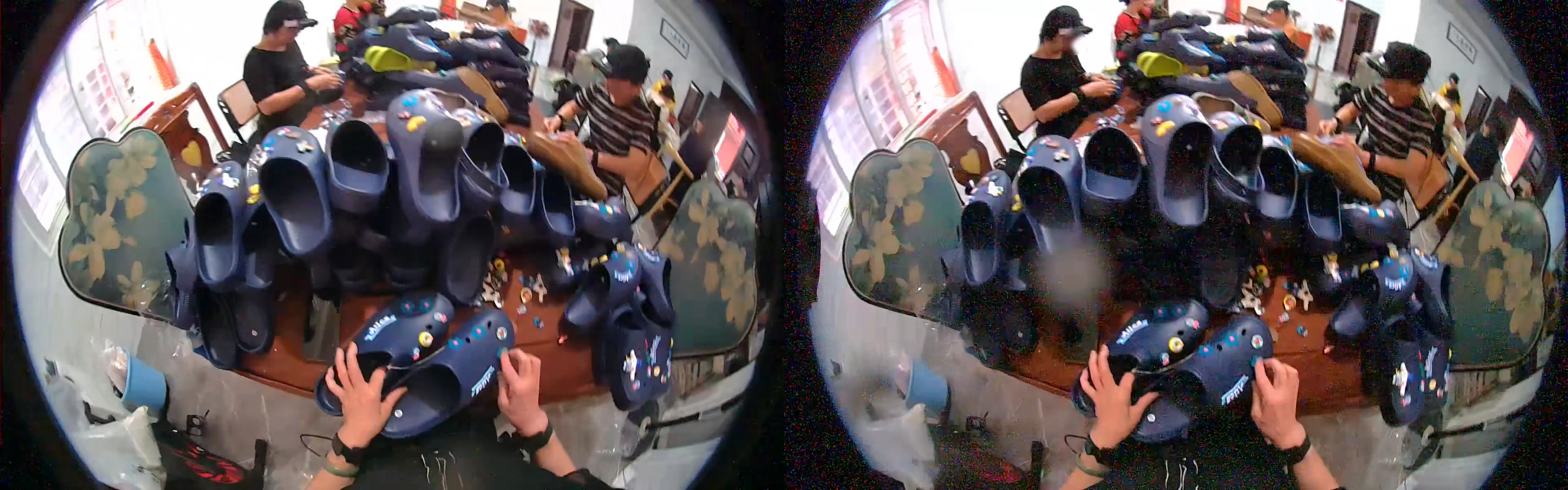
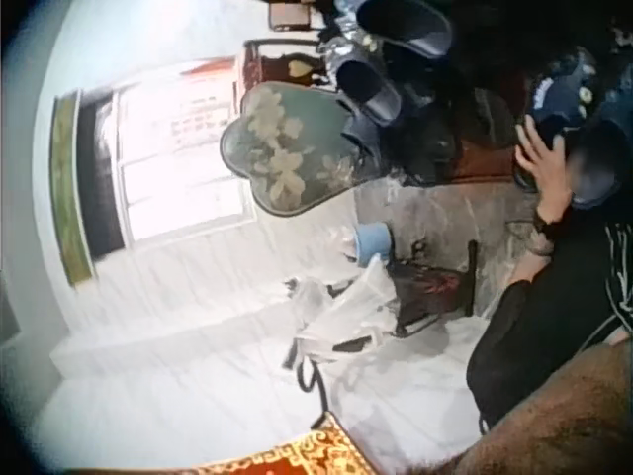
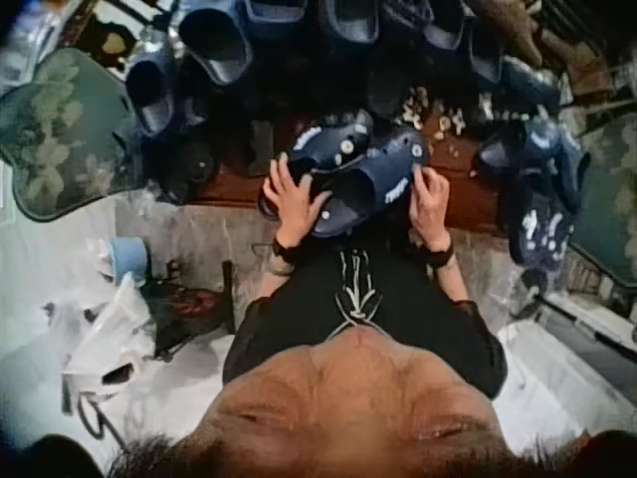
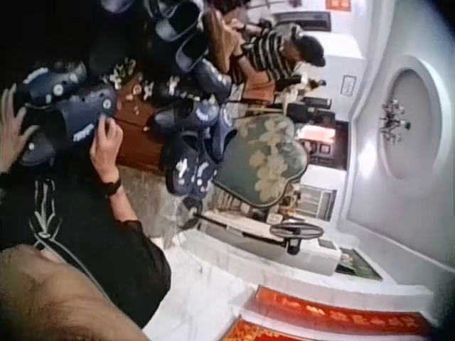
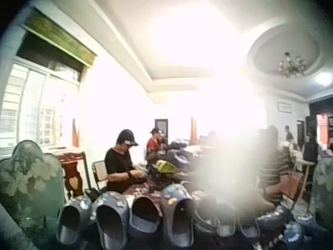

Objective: The person is attaching decorative charms to rubber clogs.

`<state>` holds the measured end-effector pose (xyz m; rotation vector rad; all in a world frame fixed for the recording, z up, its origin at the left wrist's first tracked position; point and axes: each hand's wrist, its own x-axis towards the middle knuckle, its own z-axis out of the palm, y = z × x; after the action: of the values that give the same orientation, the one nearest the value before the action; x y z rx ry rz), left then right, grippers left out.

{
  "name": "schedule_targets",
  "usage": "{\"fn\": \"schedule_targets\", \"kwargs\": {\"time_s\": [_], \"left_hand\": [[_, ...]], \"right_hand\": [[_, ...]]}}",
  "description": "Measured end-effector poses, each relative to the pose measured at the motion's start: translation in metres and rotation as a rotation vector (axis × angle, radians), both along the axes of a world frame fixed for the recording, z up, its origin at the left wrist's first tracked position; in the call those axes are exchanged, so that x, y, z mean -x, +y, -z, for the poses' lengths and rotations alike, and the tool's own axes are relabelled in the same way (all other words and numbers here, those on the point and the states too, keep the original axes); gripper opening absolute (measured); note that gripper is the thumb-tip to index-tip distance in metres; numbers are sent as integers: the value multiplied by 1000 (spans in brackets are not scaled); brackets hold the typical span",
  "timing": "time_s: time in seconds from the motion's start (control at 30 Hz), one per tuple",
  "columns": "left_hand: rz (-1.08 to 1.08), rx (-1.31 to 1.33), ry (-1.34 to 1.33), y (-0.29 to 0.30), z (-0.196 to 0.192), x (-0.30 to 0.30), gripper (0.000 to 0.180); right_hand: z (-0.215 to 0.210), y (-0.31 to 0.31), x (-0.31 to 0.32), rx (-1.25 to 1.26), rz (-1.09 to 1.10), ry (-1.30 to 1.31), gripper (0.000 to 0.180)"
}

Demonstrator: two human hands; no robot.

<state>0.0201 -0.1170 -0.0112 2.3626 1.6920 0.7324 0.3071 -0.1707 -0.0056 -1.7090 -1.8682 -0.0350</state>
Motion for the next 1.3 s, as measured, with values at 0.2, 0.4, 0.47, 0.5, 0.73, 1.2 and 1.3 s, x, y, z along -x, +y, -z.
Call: {"fn": "schedule_targets", "kwargs": {"time_s": [0.2,0.4,0.47,0.5,0.73,1.2,1.3], "left_hand": [[50,18,-2,0,0,14,41],[151,76,-53,7,-5,17,41],[150,58,-68,7,-4,17,41],[153,44,-77,8,-4,17,42],[134,10,-101,8,4,17,40],[116,-13,-76,8,4,18,37],[99,4,-47,7,2,15,37]], "right_hand": [[-11,20,-13,68,-88,-93,48],[-17,48,-25,95,-290,-388,42],[-13,46,-22,86,-305,-416,43],[-14,43,-15,64,-249,-470,44],[-14,26,-15,51,-137,-286,44],[-1,51,-9,163,-131,-211,49],[-7,72,-4,73,-181,-75,48]]}}
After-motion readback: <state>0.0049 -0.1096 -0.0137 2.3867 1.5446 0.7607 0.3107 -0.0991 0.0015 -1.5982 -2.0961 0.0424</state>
